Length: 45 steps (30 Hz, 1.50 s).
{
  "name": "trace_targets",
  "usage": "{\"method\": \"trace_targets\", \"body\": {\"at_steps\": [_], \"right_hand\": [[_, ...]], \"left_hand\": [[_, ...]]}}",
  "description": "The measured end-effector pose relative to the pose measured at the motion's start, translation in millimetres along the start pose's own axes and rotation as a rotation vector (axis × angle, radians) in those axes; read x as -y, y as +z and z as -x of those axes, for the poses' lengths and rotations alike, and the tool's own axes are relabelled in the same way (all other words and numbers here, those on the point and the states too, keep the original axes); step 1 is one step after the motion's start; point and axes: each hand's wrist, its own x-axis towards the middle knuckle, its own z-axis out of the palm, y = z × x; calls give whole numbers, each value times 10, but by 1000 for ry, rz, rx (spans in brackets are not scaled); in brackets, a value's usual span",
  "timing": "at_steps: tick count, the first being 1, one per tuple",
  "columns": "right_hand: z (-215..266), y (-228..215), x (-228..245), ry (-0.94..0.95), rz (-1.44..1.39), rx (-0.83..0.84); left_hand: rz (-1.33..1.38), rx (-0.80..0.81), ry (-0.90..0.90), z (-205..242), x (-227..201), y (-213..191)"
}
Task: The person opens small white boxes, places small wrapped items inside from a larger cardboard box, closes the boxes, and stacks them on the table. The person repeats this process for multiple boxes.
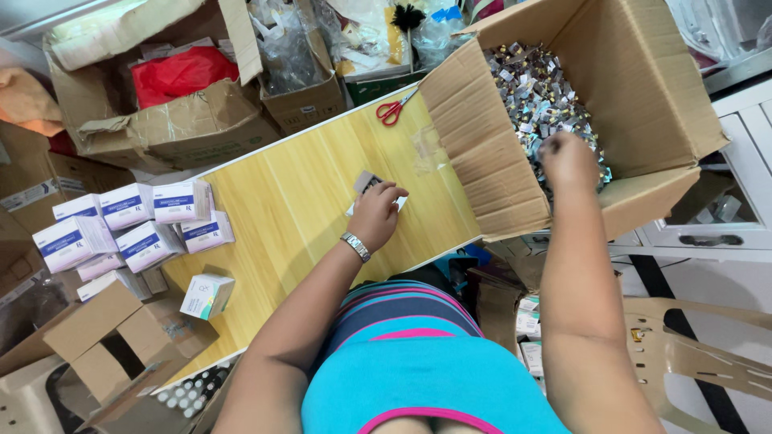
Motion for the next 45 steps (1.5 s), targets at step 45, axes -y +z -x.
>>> {"method": "trace_targets", "body": {"at_steps": [45], "right_hand": [[1281, 874, 2111, -321, -450, 420]], "left_hand": [[753, 81, -560, -402, 858, 101]]}}
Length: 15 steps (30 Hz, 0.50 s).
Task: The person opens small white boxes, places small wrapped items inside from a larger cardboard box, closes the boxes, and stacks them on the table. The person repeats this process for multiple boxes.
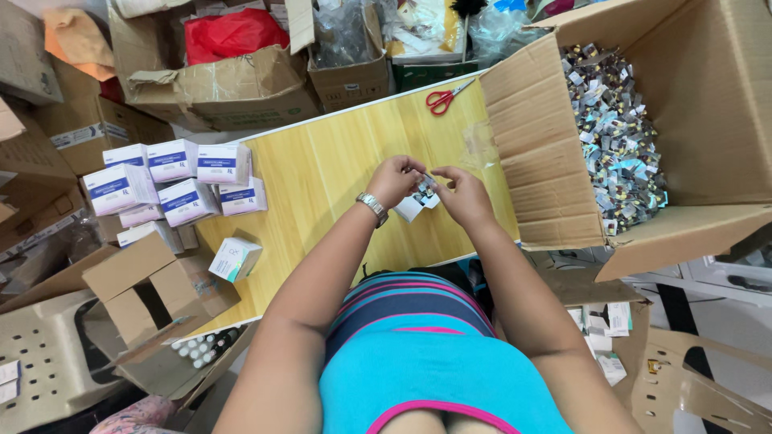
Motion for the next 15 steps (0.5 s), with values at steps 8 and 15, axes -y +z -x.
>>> {"method": "trace_targets", "body": {"at_steps": [8, 15], "right_hand": [[54, -32, -217, 94, -71, -49], [62, 75, -96, 100, -225, -16]], "left_hand": [[-535, -106, 130, -93, -32, 124], [-605, -117, 146, -34, -187, 200]]}}
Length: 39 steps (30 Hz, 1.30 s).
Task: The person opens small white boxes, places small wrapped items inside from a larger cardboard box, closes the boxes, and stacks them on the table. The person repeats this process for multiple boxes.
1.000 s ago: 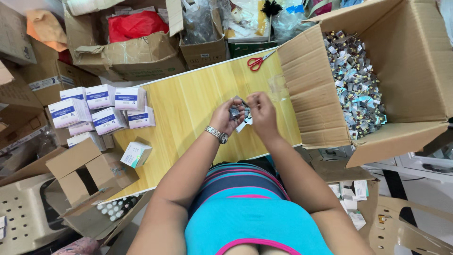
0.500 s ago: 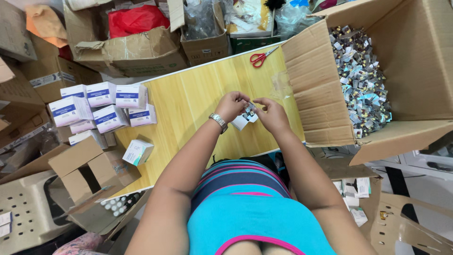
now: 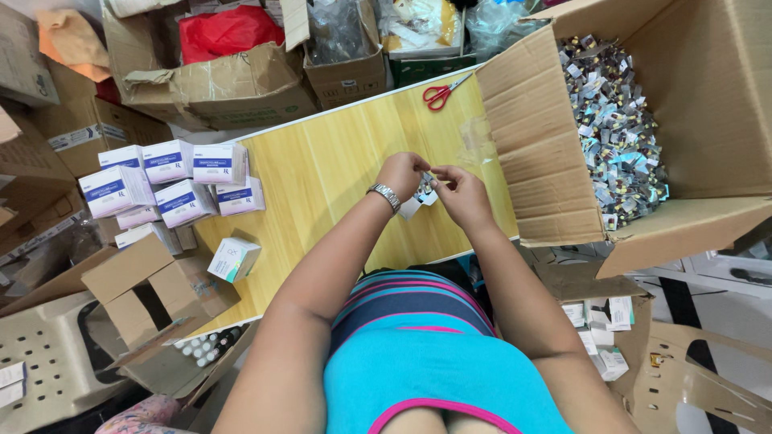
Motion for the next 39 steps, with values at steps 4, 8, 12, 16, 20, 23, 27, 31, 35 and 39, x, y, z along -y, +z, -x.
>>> {"method": "trace_targets", "body": {"at_steps": [4, 8, 12, 16, 20, 23, 27, 31, 35, 39], "right_hand": [[-17, 24, -59, 9, -58, 8], [-52, 29, -121, -3, -108, 5], [-77, 37, -113, 7, -61, -8], [-69, -1, -80, 4, -36, -19], [-26, -78, -34, 1, -50, -38], [26, -177, 45, -34, -45, -60], [170, -423, 200, -70, -53, -65], [375, -976, 325, -224, -137, -267], [338, -1917, 97, -197, 316, -547], [127, -2470, -384, -17, 783, -203]], "left_hand": [[90, 9, -36, 54, -77, -64], [126, 7, -37, 100, -101, -129], [63, 30, -18, 115, -102, -149], [-43, 87, 27, 77, -109, -131], [-74, 78, 62, 8, -111, -77], [-65, 65, 69, -55, -92, -17], [35, 72, 4, -47, -13, 58], [75, 133, 42, 48, -119, -66], [82, 124, 196, 132, -554, -249], [193, 15, 550, 154, -1272, -222]]}}
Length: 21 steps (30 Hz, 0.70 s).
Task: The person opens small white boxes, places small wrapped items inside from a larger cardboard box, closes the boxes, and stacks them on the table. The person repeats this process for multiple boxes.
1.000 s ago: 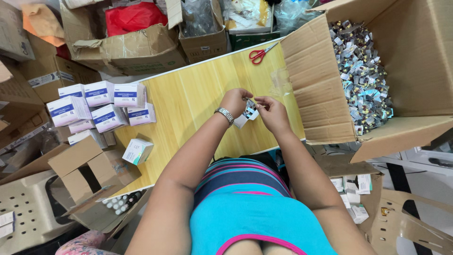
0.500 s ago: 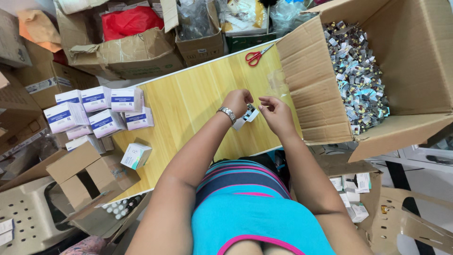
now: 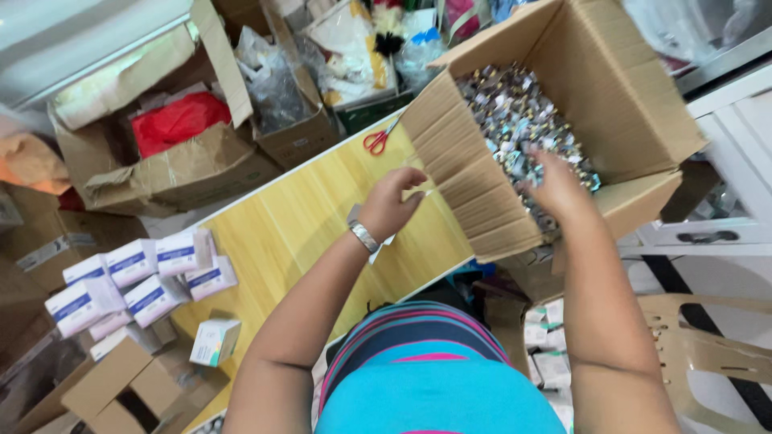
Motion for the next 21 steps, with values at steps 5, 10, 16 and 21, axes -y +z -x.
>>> {"method": "trace_targets", "body": {"at_steps": [5, 10, 16, 21], "right_hand": [[-10, 359, -216, 159, -13, 261], [5, 340, -241, 191, -100, 64], [-32, 335, -290, 315, -289, -228], [-89, 459, -474, 163, -625, -473]], "left_hand": [[-209, 228, 178, -685, -510, 609], [-847, 586, 31, -1371, -677, 1526], [-1008, 780, -257, -1594, -580, 1968], [-988, 872, -326, -1613, -463, 2019]]}}
